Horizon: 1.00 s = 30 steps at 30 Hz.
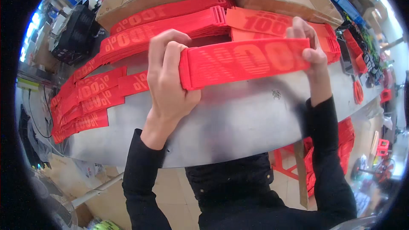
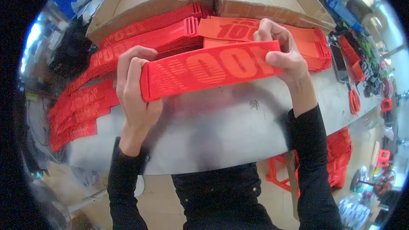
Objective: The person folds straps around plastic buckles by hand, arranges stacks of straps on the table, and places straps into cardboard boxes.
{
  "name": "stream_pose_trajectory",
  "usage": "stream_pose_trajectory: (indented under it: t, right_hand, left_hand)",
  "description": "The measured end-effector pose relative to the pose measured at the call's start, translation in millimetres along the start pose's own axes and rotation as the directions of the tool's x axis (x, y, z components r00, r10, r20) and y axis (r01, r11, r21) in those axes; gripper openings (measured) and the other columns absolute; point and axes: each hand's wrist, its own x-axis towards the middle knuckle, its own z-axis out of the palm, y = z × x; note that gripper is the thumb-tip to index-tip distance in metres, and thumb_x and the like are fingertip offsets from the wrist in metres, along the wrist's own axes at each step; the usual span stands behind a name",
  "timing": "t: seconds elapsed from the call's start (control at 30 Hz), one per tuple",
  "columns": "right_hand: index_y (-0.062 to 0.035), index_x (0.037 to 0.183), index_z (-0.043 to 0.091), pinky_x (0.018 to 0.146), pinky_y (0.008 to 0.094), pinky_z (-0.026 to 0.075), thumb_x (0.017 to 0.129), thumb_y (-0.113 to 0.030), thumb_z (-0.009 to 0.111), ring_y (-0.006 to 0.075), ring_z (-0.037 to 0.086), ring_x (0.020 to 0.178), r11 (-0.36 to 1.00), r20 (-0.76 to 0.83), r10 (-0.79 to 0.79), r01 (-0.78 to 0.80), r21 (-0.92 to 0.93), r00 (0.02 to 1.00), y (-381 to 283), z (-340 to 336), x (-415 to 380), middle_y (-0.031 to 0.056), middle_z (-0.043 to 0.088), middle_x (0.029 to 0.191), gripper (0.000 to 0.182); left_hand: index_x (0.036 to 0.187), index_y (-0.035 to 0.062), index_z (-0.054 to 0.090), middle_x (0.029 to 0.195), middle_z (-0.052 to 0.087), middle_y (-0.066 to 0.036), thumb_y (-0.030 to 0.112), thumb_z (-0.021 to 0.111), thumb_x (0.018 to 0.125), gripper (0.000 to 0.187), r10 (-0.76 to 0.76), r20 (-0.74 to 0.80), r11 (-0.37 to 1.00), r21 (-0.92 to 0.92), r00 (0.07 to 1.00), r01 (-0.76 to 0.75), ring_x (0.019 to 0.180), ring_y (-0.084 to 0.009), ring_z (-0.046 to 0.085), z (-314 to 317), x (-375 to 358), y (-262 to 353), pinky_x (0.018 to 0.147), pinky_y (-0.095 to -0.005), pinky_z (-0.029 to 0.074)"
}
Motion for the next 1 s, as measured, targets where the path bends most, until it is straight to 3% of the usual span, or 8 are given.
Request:
stream_pose_trajectory:
  t: [0.17,0.4,0.53,0.67,0.77,0.83,0.9,1.0]
  right_hand:
    - [-0.0072,0.104,0.051,0.073,0.0223,0.049,0.085,-0.007,0.075,0.007,0.056,0.081,0.982,-0.263,-0.071,0.114,0.151,0.962,5.6,7.6,1.5,-0.0012,0.053,0.093,0.031]
    - [-0.0043,0.119,0.054,0.085,0.024,0.053,0.09,0.001,0.07,0.0091,0.061,0.092,0.979,-0.337,-0.145,0.183,0.085,0.93,9.5,3.9,-0.3,-0.0007,0.056,0.1,0.034]
    - [-0.0031,0.129,0.053,0.084,0.025,0.053,0.092,-0.003,0.07,0.0092,0.061,0.092,0.982,-0.623,-0.161,0.184,-0.027,0.766,4.2,23.2,5.1,0.0013,0.06,0.102,0.041]
    - [-0.0038,0.138,0.051,0.079,0.0254,0.054,0.094,-0.007,0.068,0.0116,0.065,0.089,0.855,-0.67,-0.024,0.362,0.371,0.742,6.0,20.9,-0.1,0.0033,0.063,0.105,0.047]
    - [-0.0046,0.137,0.053,0.069,0.025,0.054,0.095,-0.013,0.07,0.0154,0.068,0.082,0.772,-0.183,-0.012,0.125,0.623,0.983,27.9,16.0,-9.2,0.0041,0.067,0.096,0.046]
    - [-0.0044,0.126,0.062,0.062,0.0235,0.05,0.09,-0.011,0.075,0.0127,0.067,0.073,0.878,-0.061,0.041,-0.007,0.479,0.997,38.1,32.7,-9.5,0.0025,0.069,0.087,0.038]
    - [-0.0019,0.107,0.071,0.061,0.0227,0.048,0.085,-0.007,0.078,0.0079,0.063,0.07,0.985,-0.272,0.156,-0.13,0.11,0.95,45.0,70.0,-4.7,0.0031,0.071,0.081,0.024]
    - [-0.0009,0.097,0.073,0.064,0.0225,0.049,0.081,-0.004,0.079,0.0067,0.063,0.072,0.94,-0.122,0.324,-0.305,0.15,0.938,36.1,81.1,-4.2,0.0039,0.072,0.084,0.018]
  left_hand:
    - [0.1,0.0032,0.054,0.081,0.061,-0.016,0.002,0.071,0.073,0.032,-0.21,0.133,0.971,-0.085,0.969,0.223,0.07,-0.0382,0.063,1.5,-16.9,13.5,0.062,-0.039,0.052]
    - [0.105,0.0046,0.053,0.079,0.06,-0.015,0.004,0.076,0.074,0.039,-0.198,0.108,0.98,0.034,0.974,0.196,0.067,-0.037,0.062,2.3,-17.1,13.0,0.057,-0.0381,0.05]
    - [0.106,0.0052,0.053,0.074,0.055,-0.011,0.001,0.074,0.076,0.037,0.006,-0.026,0.995,-0.1,1.0,-0.009,0.059,-0.0338,0.058,4.8,-2.4,20.9,0.055,-0.0376,0.047]
    - [0.104,0.002,0.054,0.072,0.049,-0.009,-0.009,0.066,0.076,0.032,0.041,0.109,0.997,-0.073,0.993,-0.033,0.062,-0.0272,0.055,9.7,-12.6,21.1,0.059,-0.0369,0.046]
    - [0.101,0.0029,0.056,0.073,0.051,-0.009,-0.008,0.07,0.074,0.032,0.046,0.198,0.997,-0.067,0.979,-0.034,0.057,-0.0255,0.054,3.7,-15.2,18.1,0.054,-0.0348,0.045]
    - [0.099,0.0033,0.057,0.073,0.052,-0.008,-0.007,0.072,0.072,0.032,0.058,0.246,0.997,-0.066,0.968,-0.043,0.054,-0.0247,0.054,3.9,-13.5,20.9,0.051,-0.0338,0.045]
    - [0.097,0.0028,0.058,0.075,0.055,-0.008,-0.009,0.073,0.069,0.034,0.024,0.18,0.999,-0.037,0.983,-0.017,0.056,-0.0235,0.057,4.4,-13.0,27.4,0.051,-0.0326,0.046]
    - [0.097,0.0028,0.06,0.075,0.058,-0.008,-0.008,0.075,0.069,0.034,-0.001,0.143,0.999,-0.032,0.99,0.005,0.057,-0.0211,0.059,4.4,-14.5,34.0,0.051,-0.0304,0.046]
